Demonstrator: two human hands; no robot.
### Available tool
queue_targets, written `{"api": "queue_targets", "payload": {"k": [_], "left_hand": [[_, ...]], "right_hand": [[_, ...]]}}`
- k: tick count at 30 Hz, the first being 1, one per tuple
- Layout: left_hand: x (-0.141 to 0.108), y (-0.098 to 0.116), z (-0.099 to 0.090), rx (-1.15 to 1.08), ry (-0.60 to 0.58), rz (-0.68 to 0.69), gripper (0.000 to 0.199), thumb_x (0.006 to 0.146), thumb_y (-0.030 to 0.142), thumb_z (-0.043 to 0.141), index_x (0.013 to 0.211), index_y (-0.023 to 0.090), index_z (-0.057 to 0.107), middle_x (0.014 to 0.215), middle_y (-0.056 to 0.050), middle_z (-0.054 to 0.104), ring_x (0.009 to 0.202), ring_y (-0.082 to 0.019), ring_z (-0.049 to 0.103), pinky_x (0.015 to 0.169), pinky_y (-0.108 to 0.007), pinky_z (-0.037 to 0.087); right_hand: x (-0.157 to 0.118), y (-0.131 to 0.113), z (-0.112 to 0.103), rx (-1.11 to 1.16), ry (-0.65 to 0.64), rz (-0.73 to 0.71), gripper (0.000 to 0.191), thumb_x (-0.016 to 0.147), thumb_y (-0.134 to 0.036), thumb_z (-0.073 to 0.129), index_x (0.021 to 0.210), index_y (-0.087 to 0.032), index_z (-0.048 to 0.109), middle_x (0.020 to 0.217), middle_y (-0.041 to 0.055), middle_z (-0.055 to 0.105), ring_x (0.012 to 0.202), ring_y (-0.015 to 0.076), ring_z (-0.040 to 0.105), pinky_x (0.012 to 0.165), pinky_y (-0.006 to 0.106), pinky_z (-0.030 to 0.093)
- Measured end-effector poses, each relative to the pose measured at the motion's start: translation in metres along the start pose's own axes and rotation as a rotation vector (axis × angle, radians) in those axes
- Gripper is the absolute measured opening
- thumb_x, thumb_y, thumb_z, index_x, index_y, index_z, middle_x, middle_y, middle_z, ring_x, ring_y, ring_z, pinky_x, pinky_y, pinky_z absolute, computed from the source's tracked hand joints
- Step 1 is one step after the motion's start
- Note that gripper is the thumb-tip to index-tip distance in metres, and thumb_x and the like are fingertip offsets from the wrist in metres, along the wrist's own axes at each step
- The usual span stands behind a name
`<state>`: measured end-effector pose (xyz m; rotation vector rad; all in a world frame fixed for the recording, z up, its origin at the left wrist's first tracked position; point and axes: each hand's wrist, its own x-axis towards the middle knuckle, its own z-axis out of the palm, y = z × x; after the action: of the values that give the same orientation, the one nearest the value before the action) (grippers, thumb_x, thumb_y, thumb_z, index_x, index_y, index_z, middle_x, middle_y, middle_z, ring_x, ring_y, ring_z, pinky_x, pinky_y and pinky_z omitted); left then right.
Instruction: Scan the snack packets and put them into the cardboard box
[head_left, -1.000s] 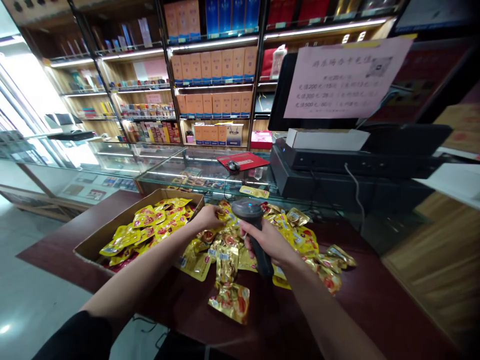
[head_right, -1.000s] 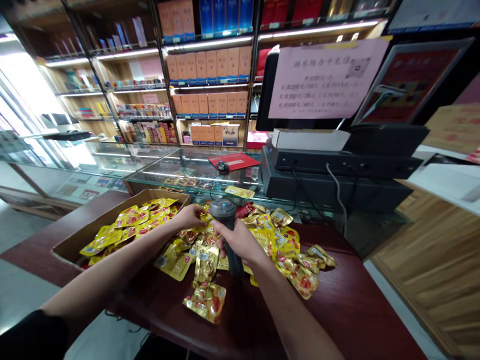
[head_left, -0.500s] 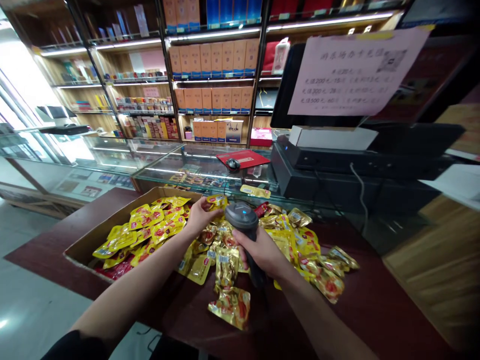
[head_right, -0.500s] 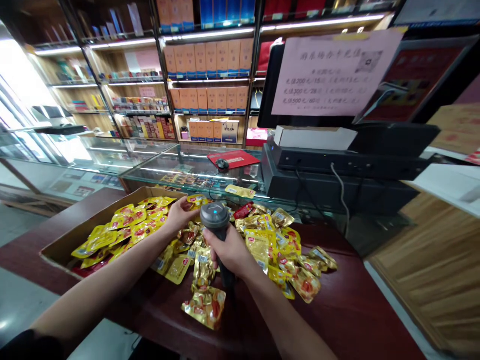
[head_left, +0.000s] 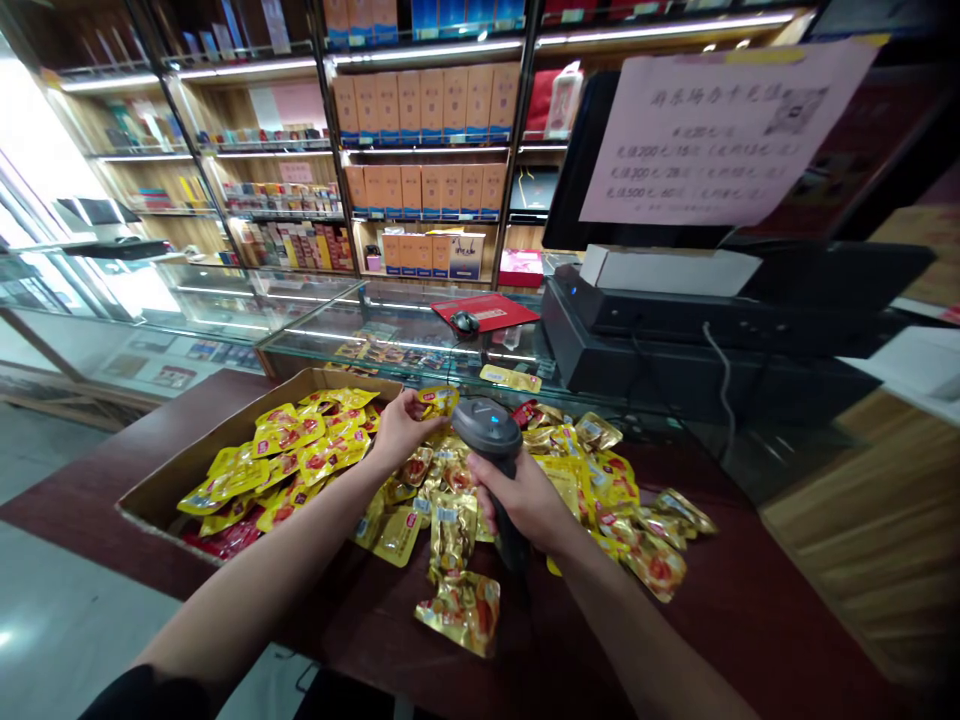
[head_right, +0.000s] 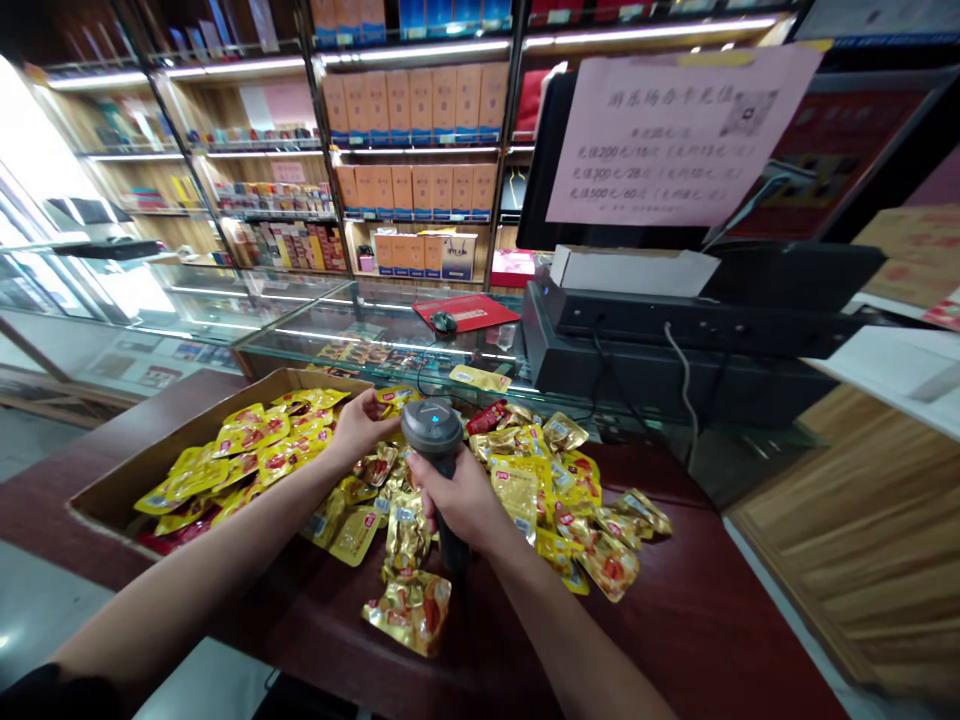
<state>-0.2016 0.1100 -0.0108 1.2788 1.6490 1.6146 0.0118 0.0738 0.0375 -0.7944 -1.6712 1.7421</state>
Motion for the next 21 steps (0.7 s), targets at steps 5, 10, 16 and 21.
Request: {"api": "queue_targets", "payload": {"k": [5, 10, 16, 21], "left_hand": [[-0.002, 0.002, 0.0, 0.074, -0.033, 0.04, 0.035, 0.057, 0.034, 0.081, 0.079, 0.017, 0.06, 0.076, -0.002, 0.07, 0.072, -0.017, 0.066, 0.068, -0.026, 0.05], [-0.003, 0.002, 0.0, 0.101, -0.043, 0.039, 0.035, 0.056, 0.033, 0.081, 0.073, 0.017, 0.055, 0.07, 0.001, 0.067, 0.069, -0.016, 0.063, 0.064, -0.024, 0.047], [-0.001, 0.0, 0.0, 0.066, -0.04, 0.039, 0.032, 0.058, 0.033, 0.079, 0.076, 0.017, 0.058, 0.072, 0.001, 0.068, 0.066, -0.014, 0.063, 0.063, -0.023, 0.046], [0.0, -0.003, 0.001, 0.011, 0.002, 0.033, 0.037, 0.056, 0.033, 0.082, 0.082, 0.017, 0.061, 0.08, -0.003, 0.072, 0.076, -0.018, 0.067, 0.073, -0.028, 0.051]], "right_hand": [[-0.001, -0.003, 0.001, -0.016, -0.003, 0.003, 0.036, 0.086, -0.051, 0.059, 0.07, -0.021, 0.049, 0.043, -0.0076, 0.049, 0.032, 0.0082, 0.045, 0.035, 0.019, 0.039], [-0.001, -0.007, 0.002, -0.008, 0.015, 0.013, 0.036, 0.084, -0.051, 0.06, 0.068, -0.021, 0.048, 0.041, -0.0078, 0.048, 0.031, 0.0081, 0.044, 0.035, 0.019, 0.038], [-0.002, -0.01, 0.0, -0.034, 0.003, 0.001, 0.035, 0.084, -0.051, 0.06, 0.072, -0.02, 0.052, 0.042, -0.0071, 0.05, 0.031, 0.0087, 0.046, 0.035, 0.02, 0.039], [-0.003, -0.012, 0.001, -0.05, 0.033, 0.018, 0.037, 0.082, -0.053, 0.062, 0.072, -0.019, 0.052, 0.043, -0.0067, 0.051, 0.032, 0.0082, 0.047, 0.035, 0.019, 0.039]]}}
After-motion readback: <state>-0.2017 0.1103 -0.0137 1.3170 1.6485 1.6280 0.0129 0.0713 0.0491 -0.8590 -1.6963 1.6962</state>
